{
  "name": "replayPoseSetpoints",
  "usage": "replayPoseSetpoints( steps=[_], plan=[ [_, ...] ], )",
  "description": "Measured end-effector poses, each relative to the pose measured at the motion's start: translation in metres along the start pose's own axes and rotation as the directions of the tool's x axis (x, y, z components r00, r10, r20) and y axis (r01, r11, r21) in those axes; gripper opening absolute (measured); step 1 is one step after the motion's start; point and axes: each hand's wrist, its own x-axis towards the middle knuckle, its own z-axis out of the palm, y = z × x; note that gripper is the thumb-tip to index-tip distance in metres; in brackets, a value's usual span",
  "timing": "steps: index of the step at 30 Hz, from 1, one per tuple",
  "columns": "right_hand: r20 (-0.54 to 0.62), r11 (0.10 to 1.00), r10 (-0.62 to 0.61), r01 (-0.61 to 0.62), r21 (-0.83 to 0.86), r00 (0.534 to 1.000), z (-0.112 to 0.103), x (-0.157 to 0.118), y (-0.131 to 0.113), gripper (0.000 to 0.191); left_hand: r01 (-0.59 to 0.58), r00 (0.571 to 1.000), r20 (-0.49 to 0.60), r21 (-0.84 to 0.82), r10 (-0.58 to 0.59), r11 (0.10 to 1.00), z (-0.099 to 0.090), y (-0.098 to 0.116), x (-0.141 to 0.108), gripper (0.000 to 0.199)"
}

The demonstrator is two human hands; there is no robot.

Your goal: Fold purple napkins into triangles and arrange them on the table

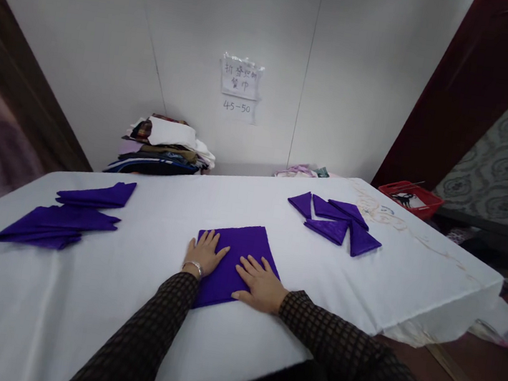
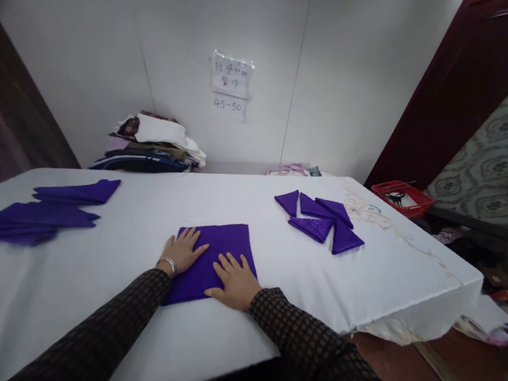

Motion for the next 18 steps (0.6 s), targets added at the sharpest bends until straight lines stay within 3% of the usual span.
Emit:
replayPoseSetpoints(
  steps=[6, 9, 13, 18],
  plan=[
    [0.178, 0.984, 0.037, -0.067, 0.166, 0.983, -0.024, 0.020, 0.003, 0.078, -0.004, 1.000, 0.000, 0.017, 0.004, 1.000, -0.001, 0.001, -0.002, 0.070],
    [0.107, 0.987, 0.034, -0.050, 0.155, 0.994, -0.030, 0.048, 0.007, 0.077, 0.000, 1.000, 0.013, 0.024, 0.000, 1.000, -0.002, 0.002, -0.002, 0.068],
    [0.047, 0.996, 0.035, -0.039, 0.075, 0.998, -0.020, 0.082, 0.024, 0.073, -0.003, 1.000, 0.013, 0.032, 0.002, 0.999, -0.002, 0.002, -0.002, 0.066],
    [0.022, 0.996, 0.084, -0.084, 0.007, 0.996, -0.008, 0.092, 0.058, 0.073, 0.007, 1.000, 0.008, 0.017, -0.007, 1.000, 0.000, 0.002, -0.001, 0.070]
  ],
)
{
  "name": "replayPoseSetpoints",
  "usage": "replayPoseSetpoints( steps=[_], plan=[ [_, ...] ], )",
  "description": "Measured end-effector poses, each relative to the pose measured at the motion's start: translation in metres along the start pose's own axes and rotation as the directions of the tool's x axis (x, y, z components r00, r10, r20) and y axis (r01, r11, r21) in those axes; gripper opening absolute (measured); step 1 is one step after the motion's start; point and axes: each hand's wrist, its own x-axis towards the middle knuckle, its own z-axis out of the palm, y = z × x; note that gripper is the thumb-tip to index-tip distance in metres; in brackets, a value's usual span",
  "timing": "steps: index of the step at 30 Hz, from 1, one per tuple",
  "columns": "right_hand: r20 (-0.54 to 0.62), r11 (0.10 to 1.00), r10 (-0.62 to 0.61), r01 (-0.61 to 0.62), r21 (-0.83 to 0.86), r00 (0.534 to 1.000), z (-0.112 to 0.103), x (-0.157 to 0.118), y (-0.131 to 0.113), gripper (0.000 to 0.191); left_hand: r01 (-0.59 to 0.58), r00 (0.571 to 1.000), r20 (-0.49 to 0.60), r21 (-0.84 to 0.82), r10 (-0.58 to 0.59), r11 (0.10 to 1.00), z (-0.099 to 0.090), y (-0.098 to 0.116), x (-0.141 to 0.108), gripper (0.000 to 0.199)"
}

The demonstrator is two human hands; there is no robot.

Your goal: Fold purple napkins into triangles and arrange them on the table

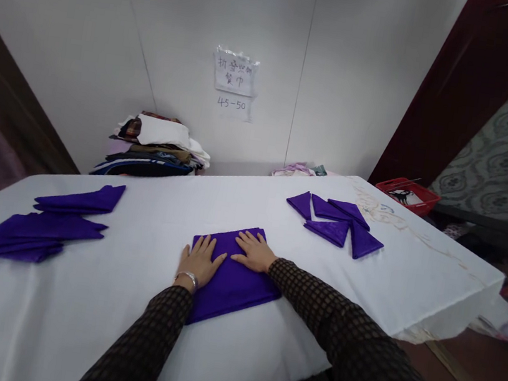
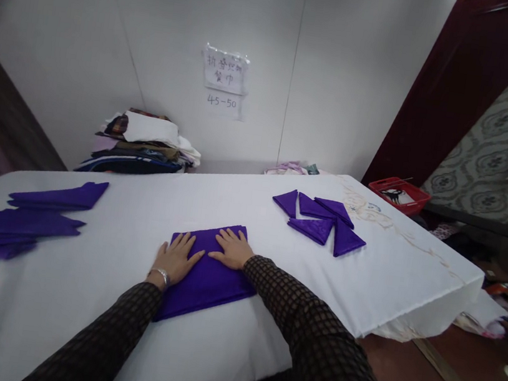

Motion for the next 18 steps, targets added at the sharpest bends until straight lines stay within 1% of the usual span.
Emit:
replayPoseSetpoints(
  steps=[6, 8, 10, 14, 16, 18],
  plan=[
    [-0.039, 0.994, 0.106, -0.107, -0.012, 0.994, -0.006, -0.006, 0.033, 0.073, 0.002, 1.000, 0.000, 0.000, -0.002, 1.000, 0.000, 0.000, 0.000, 0.071],
    [-0.043, 0.989, 0.147, -0.148, -0.027, 0.988, -0.011, -0.006, 0.043, 0.070, 0.003, 1.000, -0.002, 0.001, -0.003, 1.000, -0.001, 0.000, -0.001, 0.071],
    [-0.054, 0.983, 0.171, -0.174, -0.059, 0.984, -0.016, -0.004, 0.051, 0.062, 0.001, 1.000, -0.003, 0.000, -0.001, 1.000, 0.000, 0.000, -0.001, 0.070],
    [-0.081, 0.979, 0.160, -0.168, -0.113, 0.984, -0.025, 0.005, 0.054, 0.043, -0.001, 1.000, -0.014, -0.036, 0.001, 0.999, 0.002, -0.003, 0.003, 0.069],
    [-0.083, 0.977, 0.157, -0.167, -0.132, 0.984, -0.028, 0.011, 0.052, 0.036, 0.002, 0.998, -0.058, -0.078, -0.007, 0.997, 0.000, -0.005, 0.003, 0.066],
    [-0.083, 0.973, 0.163, -0.174, -0.152, 0.983, -0.031, 0.017, 0.050, 0.032, 0.006, 0.992, -0.126, -0.116, -0.020, 0.993, -0.005, -0.002, -0.004, 0.063]
  ],
)
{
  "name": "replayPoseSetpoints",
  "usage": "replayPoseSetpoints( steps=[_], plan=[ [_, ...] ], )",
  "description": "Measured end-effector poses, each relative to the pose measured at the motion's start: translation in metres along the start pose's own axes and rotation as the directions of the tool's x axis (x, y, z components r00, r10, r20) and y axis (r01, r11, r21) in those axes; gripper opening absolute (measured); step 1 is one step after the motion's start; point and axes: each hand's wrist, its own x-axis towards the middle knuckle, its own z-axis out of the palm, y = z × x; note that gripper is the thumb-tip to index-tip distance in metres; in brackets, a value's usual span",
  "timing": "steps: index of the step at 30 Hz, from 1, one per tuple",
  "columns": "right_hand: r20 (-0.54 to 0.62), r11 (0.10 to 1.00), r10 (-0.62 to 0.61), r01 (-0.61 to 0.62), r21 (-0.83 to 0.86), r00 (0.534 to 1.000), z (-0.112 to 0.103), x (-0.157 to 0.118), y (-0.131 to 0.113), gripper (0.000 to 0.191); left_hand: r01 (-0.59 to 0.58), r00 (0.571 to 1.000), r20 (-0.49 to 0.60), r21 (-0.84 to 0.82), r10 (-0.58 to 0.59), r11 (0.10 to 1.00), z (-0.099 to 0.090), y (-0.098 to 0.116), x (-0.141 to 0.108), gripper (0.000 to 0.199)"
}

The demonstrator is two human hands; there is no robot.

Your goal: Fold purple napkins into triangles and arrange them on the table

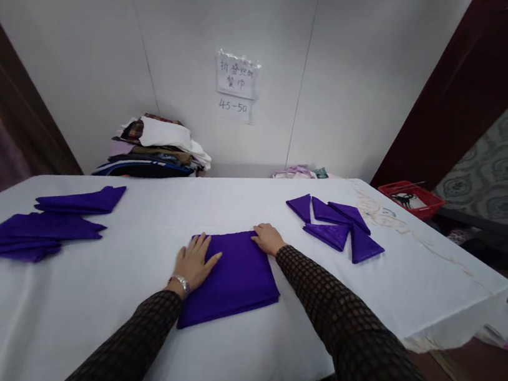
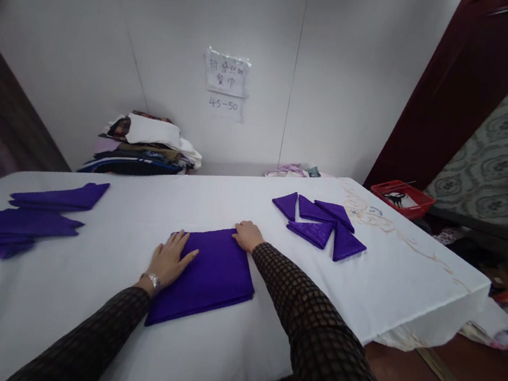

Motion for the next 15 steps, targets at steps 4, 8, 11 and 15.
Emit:
replayPoseSetpoints(
  steps=[4, 8, 11, 15],
  plan=[
    [0.034, 1.000, -0.001, 0.001, -0.010, 0.999, -0.005, 0.011, 0.001, 0.026, -0.167, 0.986, -0.014, -0.061, 0.167, 0.984, -0.015, 0.028, -0.037, 0.056],
    [0.117, 1.000, 0.006, -0.009, 0.029, 0.993, -0.009, 0.020, 0.006, 0.024, -0.491, 0.856, 0.124, -0.111, 0.502, 0.864, -0.022, 0.063, -0.080, 0.052],
    [0.184, 0.995, 0.036, -0.052, 0.082, 0.982, -0.012, 0.024, 0.007, 0.026, -0.509, 0.840, 0.175, -0.071, 0.513, 0.858, -0.020, 0.076, -0.090, 0.038],
    [0.256, 0.972, 0.088, -0.140, 0.190, 0.963, -0.018, 0.021, 0.009, 0.031, -0.533, 0.836, 0.173, 0.028, 0.521, 0.846, -0.013, 0.076, -0.084, 0.029]
  ],
)
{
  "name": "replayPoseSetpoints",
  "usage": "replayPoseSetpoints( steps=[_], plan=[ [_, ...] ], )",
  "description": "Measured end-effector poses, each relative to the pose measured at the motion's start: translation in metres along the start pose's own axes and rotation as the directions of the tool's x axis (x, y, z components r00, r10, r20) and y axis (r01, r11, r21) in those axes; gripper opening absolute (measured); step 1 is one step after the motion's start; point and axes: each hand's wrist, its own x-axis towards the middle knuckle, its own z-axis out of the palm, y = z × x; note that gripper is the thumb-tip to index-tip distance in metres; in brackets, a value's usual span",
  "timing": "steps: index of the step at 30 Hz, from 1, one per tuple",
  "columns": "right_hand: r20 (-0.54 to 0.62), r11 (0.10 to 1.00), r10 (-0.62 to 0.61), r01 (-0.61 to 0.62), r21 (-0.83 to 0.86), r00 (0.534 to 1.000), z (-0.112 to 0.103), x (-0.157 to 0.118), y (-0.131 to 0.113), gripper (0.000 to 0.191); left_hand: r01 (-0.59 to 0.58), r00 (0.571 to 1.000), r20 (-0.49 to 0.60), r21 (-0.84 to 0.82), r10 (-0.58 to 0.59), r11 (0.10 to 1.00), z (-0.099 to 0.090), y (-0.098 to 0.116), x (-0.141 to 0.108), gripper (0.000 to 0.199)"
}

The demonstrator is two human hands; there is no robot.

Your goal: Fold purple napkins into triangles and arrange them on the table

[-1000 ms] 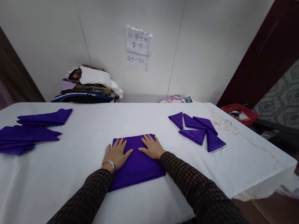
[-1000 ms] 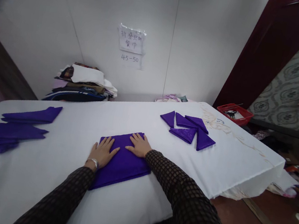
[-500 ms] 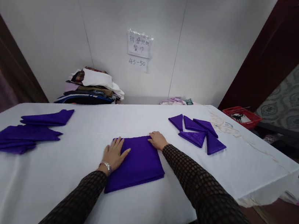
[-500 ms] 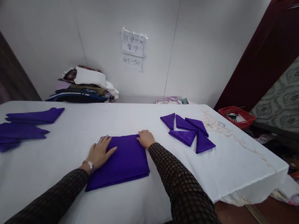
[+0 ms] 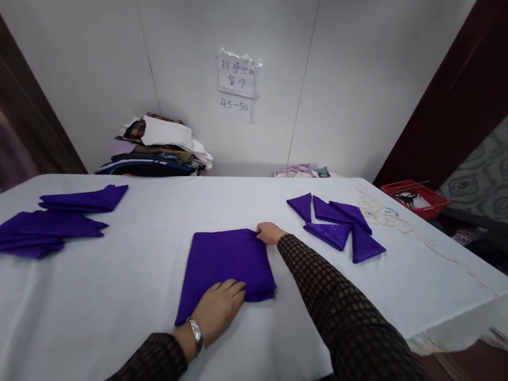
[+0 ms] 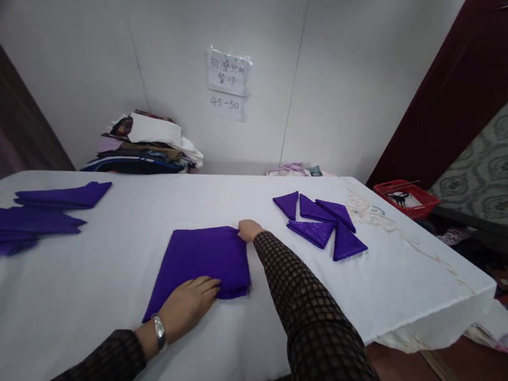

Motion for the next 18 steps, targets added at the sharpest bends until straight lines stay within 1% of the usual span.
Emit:
replayPoseSetpoints(
  steps=[3, 6, 9, 11, 12, 13, 14, 15, 16, 17, 18],
  plan=[
    [0.015, 0.989, 0.063, -0.064, 0.136, 0.998, -0.004, -0.016, 0.007, 0.031, -0.040, 0.999, -0.018, 0.052, 0.041, 0.998, 0.000, -0.015, -0.003, 0.030],
    [0.029, 0.940, 0.128, -0.131, 0.314, 0.991, -0.002, -0.046, 0.017, 0.028, -0.036, 0.995, -0.092, 0.065, 0.042, 0.997, -0.002, -0.047, -0.017, 0.030],
    [0.065, 0.856, 0.159, -0.170, 0.488, 0.985, 0.014, -0.088, 0.023, 0.019, 0.000, 0.987, -0.162, 0.032, 0.005, 0.999, -0.003, -0.085, -0.035, 0.032],
    [0.088, 0.787, 0.156, -0.178, 0.591, 0.984, 0.031, -0.119, 0.022, 0.025, 0.037, 0.986, -0.160, -0.003, -0.037, 0.999, -0.004, -0.101, -0.045, 0.034],
    [0.101, 0.726, 0.146, -0.176, 0.665, 0.984, 0.039, -0.135, 0.021, 0.034, 0.059, 0.986, -0.154, -0.025, -0.062, 0.998, -0.005, -0.102, -0.049, 0.036],
    [0.117, 0.604, 0.130, -0.172, 0.778, 0.985, 0.048, -0.149, 0.019, 0.045, 0.079, 0.985, -0.147, -0.050, -0.085, 0.996, -0.006, -0.098, -0.052, 0.039],
    [0.127, 0.489, 0.120, -0.170, 0.856, 0.985, 0.055, -0.162, 0.016, 0.058, 0.093, 0.984, -0.142, -0.080, -0.104, 0.992, -0.009, -0.090, -0.054, 0.044],
    [0.130, 0.390, 0.116, -0.165, 0.906, 0.985, 0.061, -0.175, 0.014, 0.068, 0.099, 0.984, -0.135, -0.114, -0.115, 0.988, -0.012, -0.077, -0.055, 0.048],
    [0.125, 0.317, 0.122, -0.158, 0.935, 0.985, 0.066, -0.185, 0.011, 0.076, 0.093, 0.986, -0.123, -0.150, -0.112, 0.984, -0.015, -0.061, -0.056, 0.052],
    [0.114, 0.292, 0.134, -0.149, 0.945, 0.984, 0.070, -0.195, 0.009, 0.082, 0.069, 0.990, -0.109, -0.193, -0.092, 0.979, -0.017, -0.043, -0.056, 0.053],
    [0.099, 0.291, 0.145, -0.138, 0.947, 0.984, 0.073, -0.204, 0.008, 0.085, 0.036, 0.994, -0.091, -0.235, -0.059, 0.971, -0.019, -0.024, -0.055, 0.049]
  ],
)
